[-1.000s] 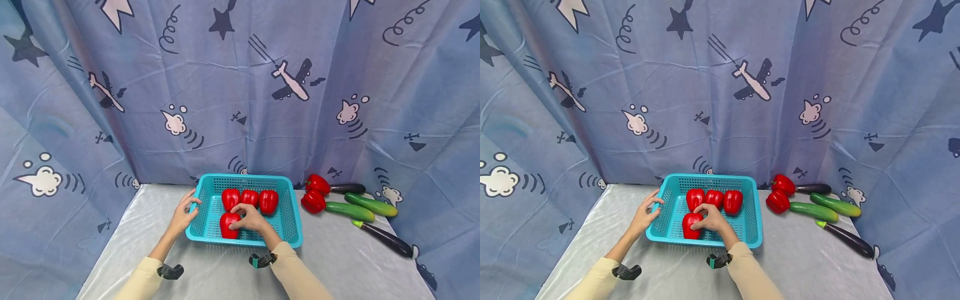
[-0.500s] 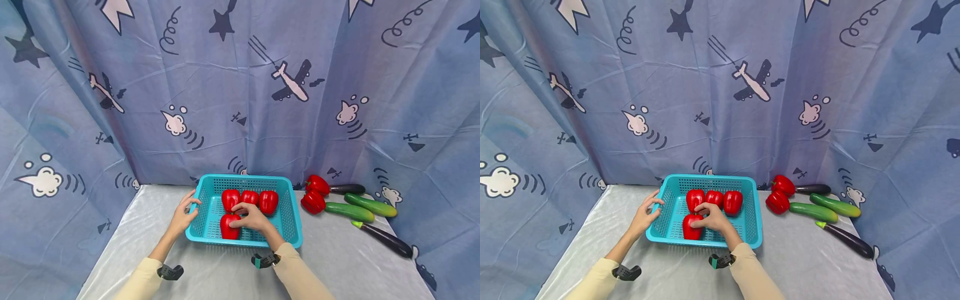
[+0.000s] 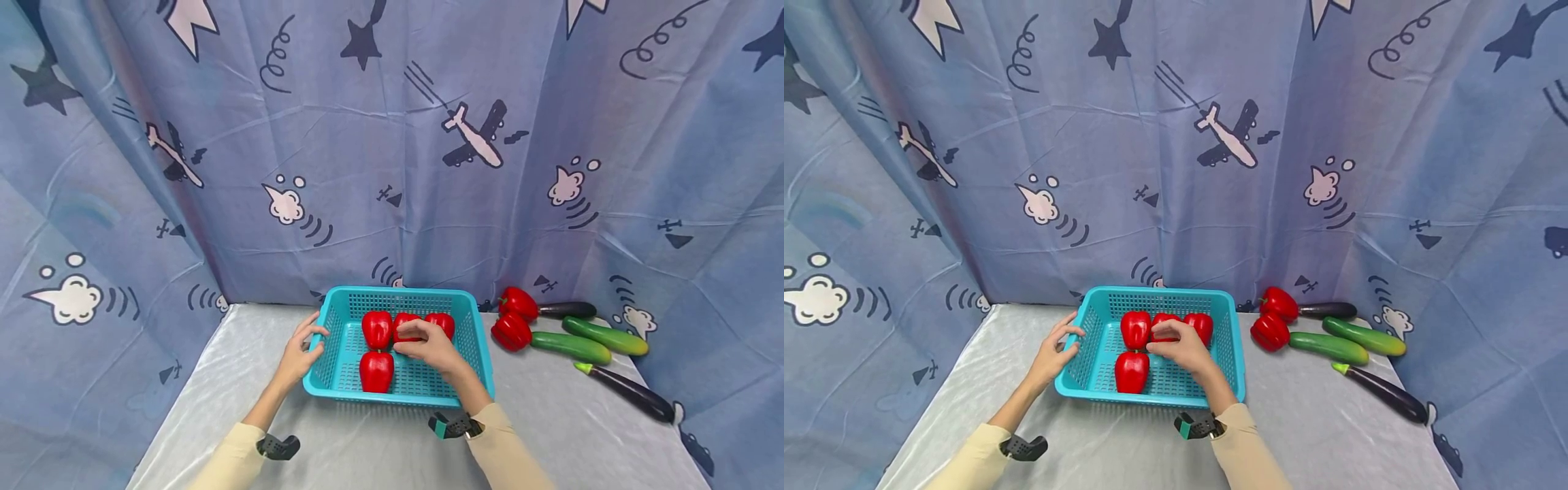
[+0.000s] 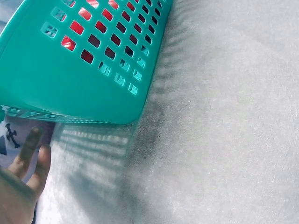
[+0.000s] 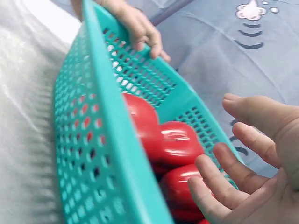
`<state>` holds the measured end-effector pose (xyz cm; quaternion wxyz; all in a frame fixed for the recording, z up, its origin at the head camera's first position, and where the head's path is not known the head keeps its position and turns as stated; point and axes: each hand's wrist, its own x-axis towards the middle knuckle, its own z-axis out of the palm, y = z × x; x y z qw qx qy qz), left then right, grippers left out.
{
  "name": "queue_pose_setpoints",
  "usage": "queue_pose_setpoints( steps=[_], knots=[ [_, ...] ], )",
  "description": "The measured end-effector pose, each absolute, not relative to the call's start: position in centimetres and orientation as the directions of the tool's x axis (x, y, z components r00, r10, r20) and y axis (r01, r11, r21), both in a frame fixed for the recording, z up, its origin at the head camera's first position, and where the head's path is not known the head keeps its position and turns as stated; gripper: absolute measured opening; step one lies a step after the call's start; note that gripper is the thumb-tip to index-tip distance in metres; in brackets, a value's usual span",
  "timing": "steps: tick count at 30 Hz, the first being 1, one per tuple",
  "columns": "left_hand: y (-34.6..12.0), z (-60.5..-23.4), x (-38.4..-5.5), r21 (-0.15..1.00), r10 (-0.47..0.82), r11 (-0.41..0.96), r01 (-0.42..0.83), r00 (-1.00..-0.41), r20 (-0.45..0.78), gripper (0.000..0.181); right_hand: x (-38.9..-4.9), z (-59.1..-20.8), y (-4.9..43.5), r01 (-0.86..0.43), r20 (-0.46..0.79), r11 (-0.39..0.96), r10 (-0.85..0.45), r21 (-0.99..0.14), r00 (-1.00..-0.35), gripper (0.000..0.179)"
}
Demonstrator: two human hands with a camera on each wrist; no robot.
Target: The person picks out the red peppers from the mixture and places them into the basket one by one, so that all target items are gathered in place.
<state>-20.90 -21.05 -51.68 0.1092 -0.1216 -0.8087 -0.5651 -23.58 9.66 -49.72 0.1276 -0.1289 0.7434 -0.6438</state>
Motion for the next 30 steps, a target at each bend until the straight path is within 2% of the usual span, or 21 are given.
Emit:
queue_pose_setpoints(
  steps=[6, 18, 25, 30],
  knots=[
    [-21.1, -51.9, -20.8, 0.893, 0.073, 0.32, 0.317, -0.948, 0.31, 0.021, -23.5, -49.2, 11.4, 0.014, -0.038, 0.079, -0.317, -0.997, -0.948, 0.039],
    [-21.0, -51.7, -20.6, 0.886, 0.067, 0.337, 0.318, -0.947, 0.314, 0.02, -22.9, -48.8, 14.3, 0.17, -0.12, -0.166, -0.273, -0.971, -0.955, 0.04],
    [-20.9, -51.6, -20.7, 0.887, 0.073, 0.336, 0.316, -0.948, 0.31, 0.02, -22.1, -48.3, 16.5, 0.21, -0.159, -0.188, -0.255, -0.959, -0.954, 0.038],
    [-21.6, -54.2, -22.2, 0.889, 0.06, 0.338, 0.308, -0.95, 0.306, 0.02, -21.5, -47.6, 18.6, 0.223, -0.165, -0.192, -0.276, -0.956, -0.947, 0.037]
  ],
)
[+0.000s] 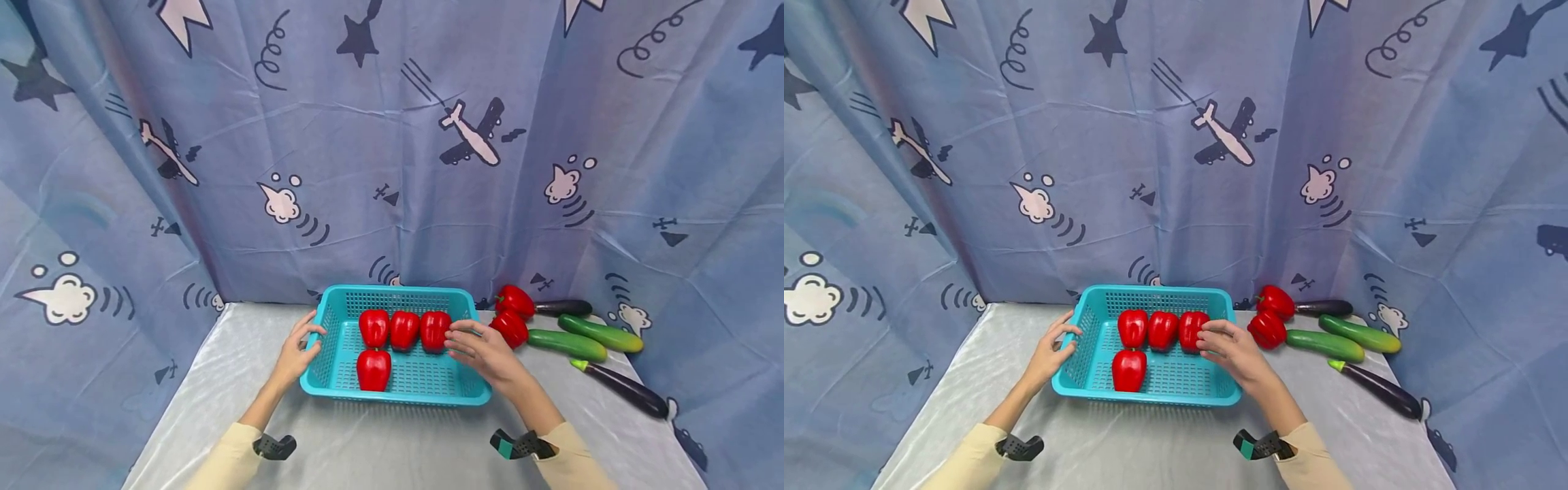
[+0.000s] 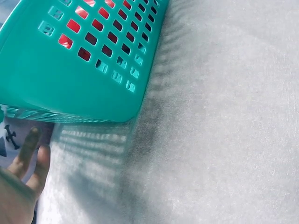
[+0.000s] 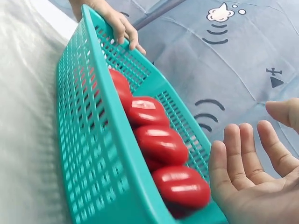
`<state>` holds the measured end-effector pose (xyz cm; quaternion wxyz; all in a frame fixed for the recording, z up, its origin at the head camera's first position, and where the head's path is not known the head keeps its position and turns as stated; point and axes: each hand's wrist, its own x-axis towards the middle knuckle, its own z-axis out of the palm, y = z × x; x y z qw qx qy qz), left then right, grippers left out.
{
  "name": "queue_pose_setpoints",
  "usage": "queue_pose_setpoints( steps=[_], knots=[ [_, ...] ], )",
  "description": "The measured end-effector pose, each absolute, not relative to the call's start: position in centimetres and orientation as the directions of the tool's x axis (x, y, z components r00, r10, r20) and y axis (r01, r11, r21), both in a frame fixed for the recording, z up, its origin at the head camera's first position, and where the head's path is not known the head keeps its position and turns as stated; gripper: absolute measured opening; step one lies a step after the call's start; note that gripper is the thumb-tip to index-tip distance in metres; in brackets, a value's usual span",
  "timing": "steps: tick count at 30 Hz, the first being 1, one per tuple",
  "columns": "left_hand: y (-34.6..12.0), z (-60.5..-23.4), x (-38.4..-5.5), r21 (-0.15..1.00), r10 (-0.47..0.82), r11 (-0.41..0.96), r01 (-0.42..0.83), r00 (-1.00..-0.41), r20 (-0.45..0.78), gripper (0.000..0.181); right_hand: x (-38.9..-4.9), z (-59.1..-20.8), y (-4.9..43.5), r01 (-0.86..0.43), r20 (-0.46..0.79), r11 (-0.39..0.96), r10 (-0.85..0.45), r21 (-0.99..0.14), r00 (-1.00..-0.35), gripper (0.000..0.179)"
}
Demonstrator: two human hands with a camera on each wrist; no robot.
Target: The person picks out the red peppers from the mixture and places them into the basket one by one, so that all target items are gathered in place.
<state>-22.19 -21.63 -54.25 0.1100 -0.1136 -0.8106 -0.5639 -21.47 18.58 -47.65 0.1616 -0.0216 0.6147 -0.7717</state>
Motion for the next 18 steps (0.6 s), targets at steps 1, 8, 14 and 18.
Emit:
queue_pose_setpoints(
  steps=[1, 8, 14, 18],
  knots=[
    [-21.8, -54.8, -22.5, 0.889, 0.058, 0.341, 0.306, -0.95, 0.306, 0.02, -21.4, -47.6, 19.0, 0.223, -0.165, -0.189, -0.279, -0.956, -0.946, 0.037],
    [-22.2, -55.3, -23.0, 0.89, 0.063, 0.345, 0.297, -0.954, 0.294, 0.02, -21.2, -47.8, 21.4, 0.22, -0.179, -0.136, -0.267, -0.966, -0.947, 0.04],
    [-22.2, -55.4, -22.9, 0.884, 0.054, 0.348, 0.313, -0.948, 0.314, 0.021, -21.0, -47.4, 23.2, 0.207, -0.169, -0.124, -0.26, -0.971, -0.951, 0.05],
    [-21.6, -54.7, -22.4, 0.879, 0.048, 0.337, 0.336, -0.939, 0.341, 0.022, -21.0, -47.4, 24.3, 0.199, -0.161, -0.126, -0.26, -0.972, -0.952, 0.043]
  ],
)
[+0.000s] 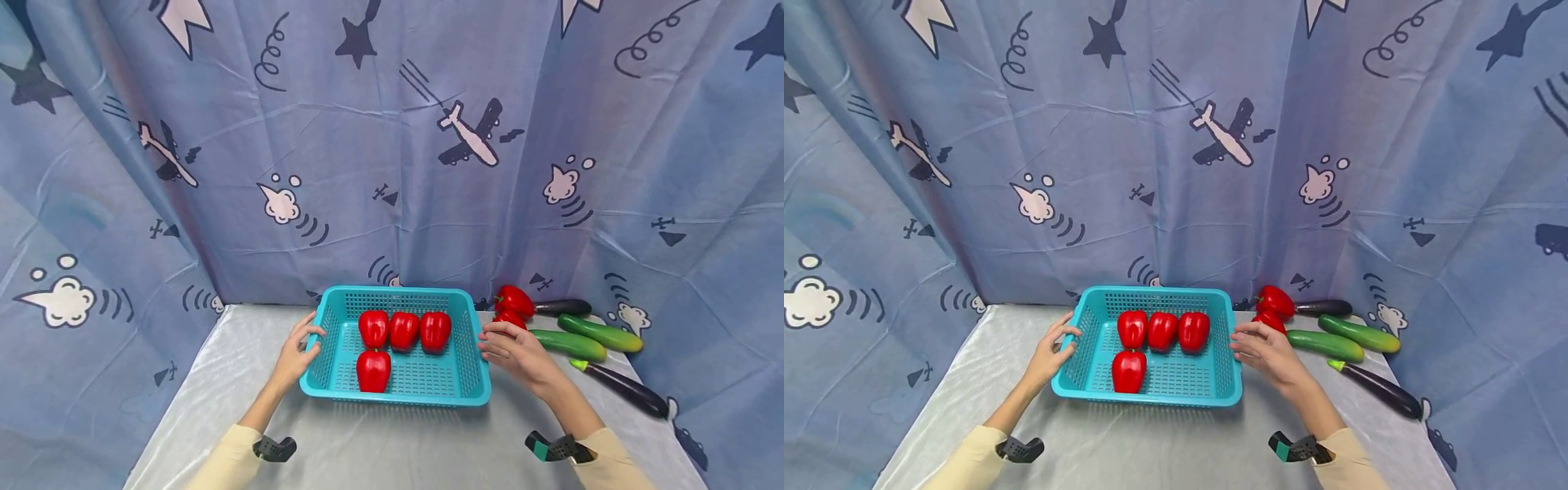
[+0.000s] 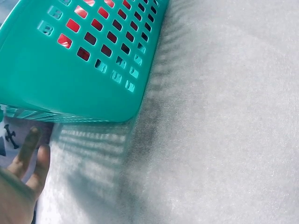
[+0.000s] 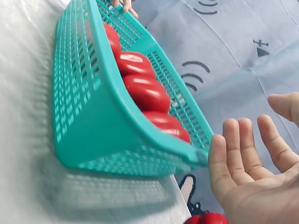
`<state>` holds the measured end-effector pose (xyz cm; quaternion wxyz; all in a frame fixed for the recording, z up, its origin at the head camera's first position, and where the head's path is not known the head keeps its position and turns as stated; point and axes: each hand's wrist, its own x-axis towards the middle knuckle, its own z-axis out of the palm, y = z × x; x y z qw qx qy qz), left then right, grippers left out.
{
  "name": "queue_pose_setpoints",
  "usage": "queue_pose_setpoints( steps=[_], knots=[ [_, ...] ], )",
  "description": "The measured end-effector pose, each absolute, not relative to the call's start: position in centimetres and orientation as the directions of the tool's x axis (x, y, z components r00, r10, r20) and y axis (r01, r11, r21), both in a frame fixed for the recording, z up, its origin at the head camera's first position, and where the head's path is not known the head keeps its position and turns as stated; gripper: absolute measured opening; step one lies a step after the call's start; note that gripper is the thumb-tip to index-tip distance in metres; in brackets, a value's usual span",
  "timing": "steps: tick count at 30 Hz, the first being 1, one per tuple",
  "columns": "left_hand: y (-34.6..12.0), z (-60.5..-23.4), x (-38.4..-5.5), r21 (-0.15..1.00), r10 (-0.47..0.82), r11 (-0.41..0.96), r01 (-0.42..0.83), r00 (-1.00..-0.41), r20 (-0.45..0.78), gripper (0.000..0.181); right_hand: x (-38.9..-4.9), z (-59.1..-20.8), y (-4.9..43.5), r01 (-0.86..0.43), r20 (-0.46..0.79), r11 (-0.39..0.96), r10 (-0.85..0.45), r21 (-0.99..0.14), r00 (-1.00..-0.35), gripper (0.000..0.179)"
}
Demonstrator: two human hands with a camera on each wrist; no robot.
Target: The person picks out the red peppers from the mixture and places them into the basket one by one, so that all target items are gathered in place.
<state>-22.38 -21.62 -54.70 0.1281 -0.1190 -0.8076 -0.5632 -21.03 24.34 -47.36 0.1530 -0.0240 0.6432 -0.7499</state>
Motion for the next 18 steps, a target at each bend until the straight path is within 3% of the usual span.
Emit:
queue_pose_setpoints(
  steps=[10, 18],
  knots=[
    [-21.0, -51.5, -20.6, 0.89, 0.078, 0.332, 0.313, -0.949, 0.305, 0.018, -22.0, -48.4, 27.4, 0.161, -0.144, -0.055, -0.236, -0.985, -0.961, 0.042],
    [-21.0, -51.6, -20.7, 0.893, 0.067, 0.327, 0.309, -0.95, 0.304, 0.018, -22.8, -49.5, 29.6, 0.105, -0.13, 0.142, -0.177, -0.984, -0.976, 0.061]
  ],
)
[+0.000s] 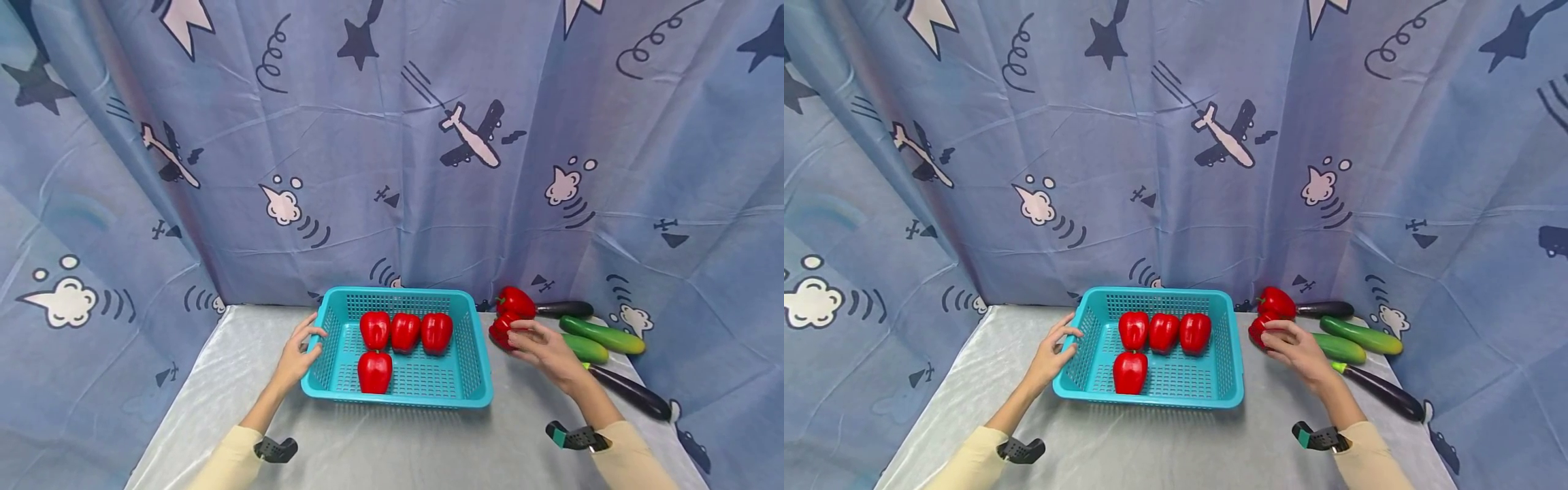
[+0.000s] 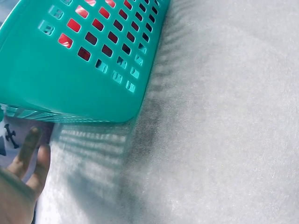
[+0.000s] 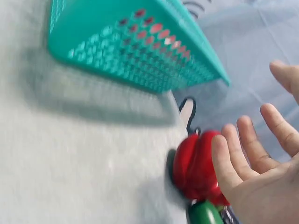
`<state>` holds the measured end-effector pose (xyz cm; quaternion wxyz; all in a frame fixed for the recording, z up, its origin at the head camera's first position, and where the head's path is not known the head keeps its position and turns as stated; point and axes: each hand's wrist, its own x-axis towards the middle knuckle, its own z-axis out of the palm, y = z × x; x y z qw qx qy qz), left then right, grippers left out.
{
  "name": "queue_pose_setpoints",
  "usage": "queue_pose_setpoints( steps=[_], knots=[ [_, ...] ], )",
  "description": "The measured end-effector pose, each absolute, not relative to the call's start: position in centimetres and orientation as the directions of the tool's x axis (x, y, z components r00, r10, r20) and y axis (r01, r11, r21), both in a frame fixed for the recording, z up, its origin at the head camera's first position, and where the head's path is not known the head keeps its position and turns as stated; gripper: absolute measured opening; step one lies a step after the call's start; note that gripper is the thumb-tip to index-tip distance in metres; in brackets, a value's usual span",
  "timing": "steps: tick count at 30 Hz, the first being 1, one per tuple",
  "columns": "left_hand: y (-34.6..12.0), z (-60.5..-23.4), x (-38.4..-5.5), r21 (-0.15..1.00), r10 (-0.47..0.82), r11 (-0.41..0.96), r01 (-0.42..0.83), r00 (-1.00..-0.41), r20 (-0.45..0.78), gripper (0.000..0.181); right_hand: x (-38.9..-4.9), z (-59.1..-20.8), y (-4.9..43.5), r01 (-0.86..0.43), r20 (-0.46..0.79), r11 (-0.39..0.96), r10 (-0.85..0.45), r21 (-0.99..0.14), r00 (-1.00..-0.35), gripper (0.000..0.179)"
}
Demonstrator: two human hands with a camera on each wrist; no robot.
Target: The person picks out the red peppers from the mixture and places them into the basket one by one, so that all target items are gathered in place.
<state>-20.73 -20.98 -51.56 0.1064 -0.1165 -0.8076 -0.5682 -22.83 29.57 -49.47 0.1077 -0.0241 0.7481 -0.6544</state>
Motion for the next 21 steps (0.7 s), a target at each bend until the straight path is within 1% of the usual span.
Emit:
queue_pose_setpoints(
  steps=[4, 7, 15, 21],
  knots=[
    [-21.0, -51.8, -20.9, 0.892, 0.072, 0.326, 0.313, -0.949, 0.307, 0.019, -23.3, -50.5, 30.5, 0.016, -0.066, 0.314, -0.147, -0.949, -0.987, 0.065],
    [-21.1, -52.0, -20.9, 0.894, 0.075, 0.317, 0.315, -0.949, 0.307, 0.019, -23.6, -51.2, 31.0, -0.036, -0.01, 0.391, -0.115, -0.92, -0.993, 0.069],
    [-21.0, -51.9, -20.9, 0.893, 0.071, 0.313, 0.323, -0.946, 0.317, 0.021, -24.6, -52.3, 30.7, -0.106, 0.095, 0.434, -0.047, -0.894, -0.994, 0.079],
    [-21.1, -52.0, -20.9, 0.893, 0.073, 0.315, 0.321, -0.947, 0.314, 0.02, -25.8, -53.8, 30.4, -0.112, 0.135, 0.461, 0.016, -0.88, -0.991, 0.076]
  ],
)
